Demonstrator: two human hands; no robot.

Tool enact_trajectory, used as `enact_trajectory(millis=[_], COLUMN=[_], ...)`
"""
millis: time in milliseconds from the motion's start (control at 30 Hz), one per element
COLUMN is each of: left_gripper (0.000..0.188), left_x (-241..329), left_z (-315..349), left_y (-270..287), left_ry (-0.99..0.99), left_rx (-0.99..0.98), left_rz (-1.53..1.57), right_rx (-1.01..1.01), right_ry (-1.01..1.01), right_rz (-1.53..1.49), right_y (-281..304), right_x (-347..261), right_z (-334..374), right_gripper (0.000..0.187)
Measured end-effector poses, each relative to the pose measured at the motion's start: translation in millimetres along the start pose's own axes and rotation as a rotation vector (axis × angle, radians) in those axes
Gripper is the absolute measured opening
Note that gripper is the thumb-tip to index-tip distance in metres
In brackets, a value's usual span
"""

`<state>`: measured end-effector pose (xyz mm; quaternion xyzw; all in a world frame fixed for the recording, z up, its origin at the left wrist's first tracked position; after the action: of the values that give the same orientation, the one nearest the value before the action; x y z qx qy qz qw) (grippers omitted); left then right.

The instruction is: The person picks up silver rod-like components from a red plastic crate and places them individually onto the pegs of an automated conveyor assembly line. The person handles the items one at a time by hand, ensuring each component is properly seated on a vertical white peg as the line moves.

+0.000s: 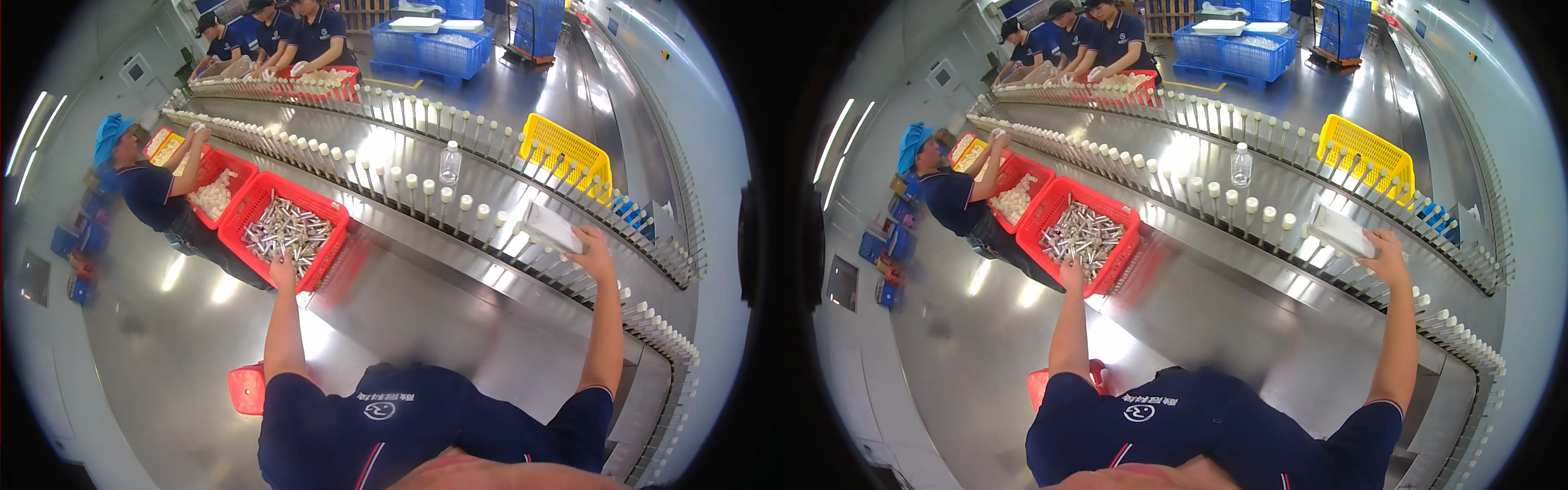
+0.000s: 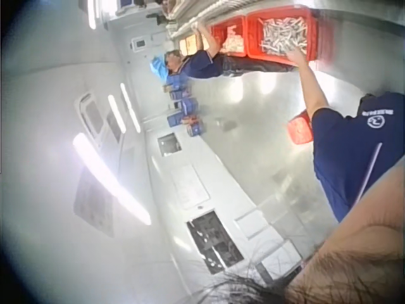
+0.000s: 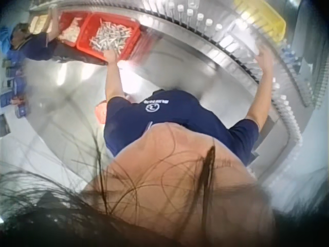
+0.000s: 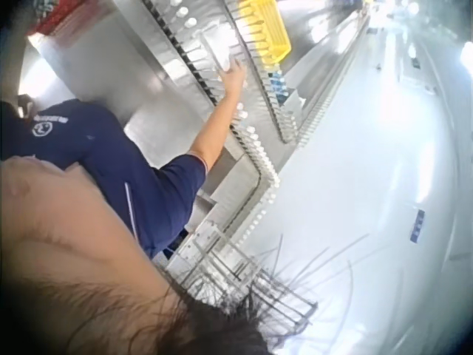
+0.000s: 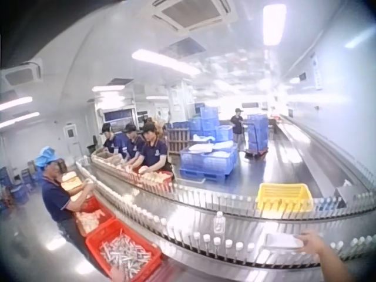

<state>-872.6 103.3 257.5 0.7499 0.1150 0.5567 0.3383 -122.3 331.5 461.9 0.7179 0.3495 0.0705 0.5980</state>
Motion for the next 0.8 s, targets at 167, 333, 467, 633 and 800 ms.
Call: enact_trajectory(millis=[167,333,467,633,800], left_gripper=[0.051,0.049,0.038,0.033,0.034], left_x=[-62,-89,-85,-77,-54], left_z=[-124,-192,-218,-203,-184], left_y=[-30,-56,-89,-89,-54], left_ry=[0.164,0.097,-0.253,-0.151,-0.366], left_rx=[-0.138,-0.127,-0.324,-0.469,-0.622], left_rz=[-0.398,-0.331,-0.379,-0.146,-0.211], right_rx=[-0.039,0.082,0.087,-0.04,0.019], right_ry=[-0.086,-0.066,-0.063,-0.216,-0.132], right_rz=[-0.019,0.027,0.015,0.035,0.04], right_y=[-30,-58,-123,-141,-131], right_x=[-45,-113,-137,-171,-218], right_z=[-51,-154,-212,-215,-236], right_gripper=[0.066,0.067,0.069,0.071,0.071])
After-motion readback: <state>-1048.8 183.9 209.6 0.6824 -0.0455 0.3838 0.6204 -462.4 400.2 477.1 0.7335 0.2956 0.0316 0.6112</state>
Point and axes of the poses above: each hand's wrist, its own z-axis away from the middle knuckle, its own y-axis out of the back of the hand, x = y × z, the point moved 4 cm from there along -z, towards the middle knuckle, and after that the axes turned 8 degrees about y, right-handed, at the moved point
